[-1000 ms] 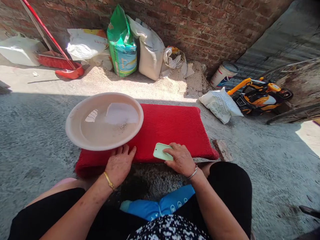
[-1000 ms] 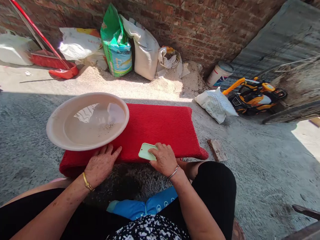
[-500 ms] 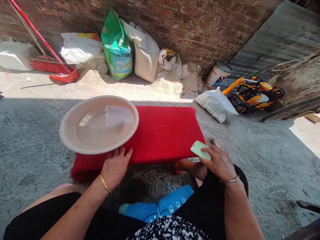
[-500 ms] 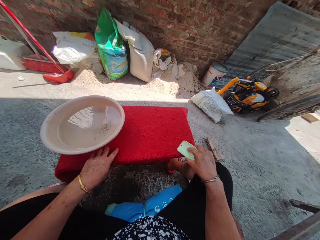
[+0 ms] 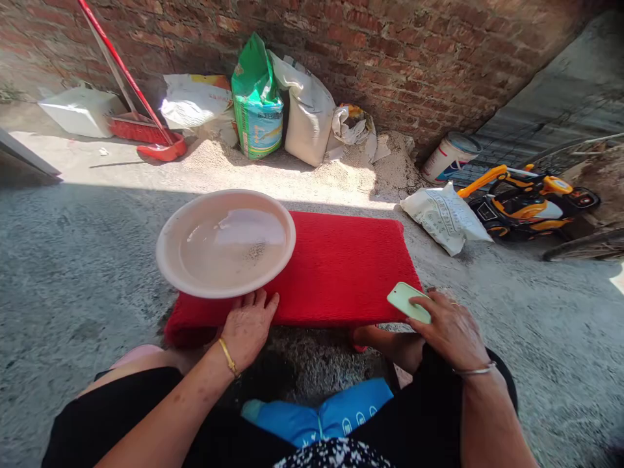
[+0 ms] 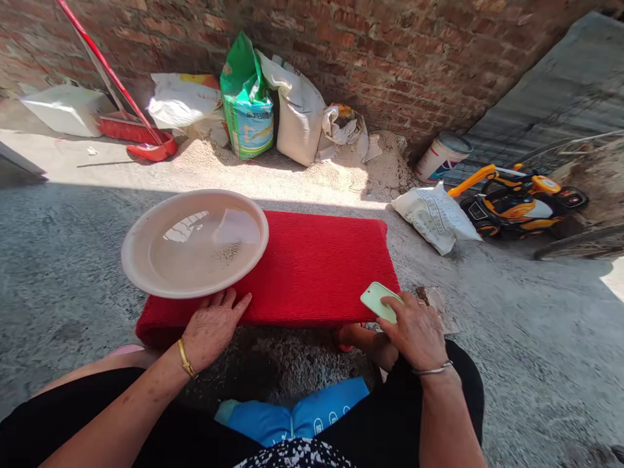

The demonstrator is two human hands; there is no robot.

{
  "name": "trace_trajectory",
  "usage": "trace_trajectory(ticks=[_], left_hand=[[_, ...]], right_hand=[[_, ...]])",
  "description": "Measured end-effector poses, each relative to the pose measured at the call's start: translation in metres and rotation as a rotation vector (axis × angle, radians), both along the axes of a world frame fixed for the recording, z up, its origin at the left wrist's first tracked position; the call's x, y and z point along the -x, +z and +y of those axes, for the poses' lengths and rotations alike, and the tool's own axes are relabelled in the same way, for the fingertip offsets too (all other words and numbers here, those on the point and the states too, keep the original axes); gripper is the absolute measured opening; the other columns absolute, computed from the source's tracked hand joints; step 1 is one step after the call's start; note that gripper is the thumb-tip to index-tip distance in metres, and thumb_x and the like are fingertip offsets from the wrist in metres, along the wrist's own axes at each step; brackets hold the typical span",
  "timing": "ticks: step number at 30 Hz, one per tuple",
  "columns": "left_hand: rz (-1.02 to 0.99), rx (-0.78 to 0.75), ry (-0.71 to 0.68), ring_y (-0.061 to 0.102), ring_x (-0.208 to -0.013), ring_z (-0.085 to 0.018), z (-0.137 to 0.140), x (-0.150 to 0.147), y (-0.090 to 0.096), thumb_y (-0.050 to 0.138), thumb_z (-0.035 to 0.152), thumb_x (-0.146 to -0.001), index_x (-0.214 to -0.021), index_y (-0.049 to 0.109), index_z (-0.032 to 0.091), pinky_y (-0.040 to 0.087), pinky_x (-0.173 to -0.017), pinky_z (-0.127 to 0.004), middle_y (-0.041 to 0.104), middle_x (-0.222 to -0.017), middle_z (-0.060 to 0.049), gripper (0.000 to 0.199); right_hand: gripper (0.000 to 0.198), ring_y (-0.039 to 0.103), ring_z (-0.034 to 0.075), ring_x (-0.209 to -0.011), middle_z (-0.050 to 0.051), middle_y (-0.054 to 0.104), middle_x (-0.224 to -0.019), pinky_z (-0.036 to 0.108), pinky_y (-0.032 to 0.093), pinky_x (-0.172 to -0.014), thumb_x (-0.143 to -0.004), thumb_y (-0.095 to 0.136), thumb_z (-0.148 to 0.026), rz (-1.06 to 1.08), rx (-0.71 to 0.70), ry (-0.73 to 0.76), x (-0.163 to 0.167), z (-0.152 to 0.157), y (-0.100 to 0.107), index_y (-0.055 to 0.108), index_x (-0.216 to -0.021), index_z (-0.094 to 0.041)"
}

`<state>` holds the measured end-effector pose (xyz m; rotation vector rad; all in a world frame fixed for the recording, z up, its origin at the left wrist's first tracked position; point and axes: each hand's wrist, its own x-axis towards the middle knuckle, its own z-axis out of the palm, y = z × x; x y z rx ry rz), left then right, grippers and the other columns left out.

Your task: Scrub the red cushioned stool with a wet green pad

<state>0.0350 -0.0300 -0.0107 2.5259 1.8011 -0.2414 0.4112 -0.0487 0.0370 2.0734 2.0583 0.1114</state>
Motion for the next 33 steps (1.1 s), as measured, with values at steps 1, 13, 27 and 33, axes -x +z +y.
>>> trace_trajectory(ticks=[1, 13, 27, 33], left_hand=[[0.005, 0.006, -0.001, 0.056, -0.106, -0.029, 0.000, 0.000, 0.000, 0.037, 0.005, -0.083, -0.129, 0.056, 0.023, 0.048, -0.082, -0.042, 0.058, -0.121, -0.017, 0.053], [0.028, 0.041, -0.008, 0.055, -0.106, -0.029, 0.002, -0.002, 0.002, 0.038, 0.008, -0.086, -0.131, 0.053, 0.020, 0.046, -0.082, -0.043, 0.059, -0.119, -0.017, 0.049], [-0.072, -0.023, 0.044, 0.052, -0.115, -0.031, 0.003, -0.003, -0.007, 0.060, 0.037, -0.083, -0.128, 0.056, 0.025, 0.043, -0.093, -0.044, 0.056, -0.128, -0.014, 0.046], [-0.073, -0.002, 0.011, 0.050, -0.119, -0.030, 0.002, 0.002, -0.014, 0.062, 0.039, -0.081, -0.133, 0.051, 0.029, 0.042, -0.095, -0.044, 0.055, -0.132, -0.012, 0.054]], right_hand=[[0.033, 0.058, 0.025, -0.095, 0.008, 0.061, -0.112, 0.036, 0.041, -0.079, -0.082, 0.057, -0.041, 0.046, -0.023, 0.075, 0.019, 0.011, 0.000, 0.065, -0.111, -0.029], [0.034, 0.054, 0.021, -0.099, 0.005, 0.059, -0.112, 0.030, 0.037, -0.082, -0.077, 0.065, -0.037, 0.338, 0.083, 0.406, 0.149, 0.100, -0.032, 0.064, -0.111, -0.030], [0.040, 0.060, 0.025, -0.093, 0.010, 0.061, -0.107, 0.034, 0.043, -0.076, -0.080, 0.056, -0.048, 0.104, -0.129, 0.008, 0.020, 0.108, -0.016, 0.066, -0.112, -0.026], [0.039, 0.056, 0.023, -0.096, 0.009, 0.060, -0.111, 0.032, 0.040, -0.080, -0.081, 0.059, -0.046, 0.282, -0.144, 0.207, 0.153, 0.204, -0.017, 0.065, -0.114, -0.028]])
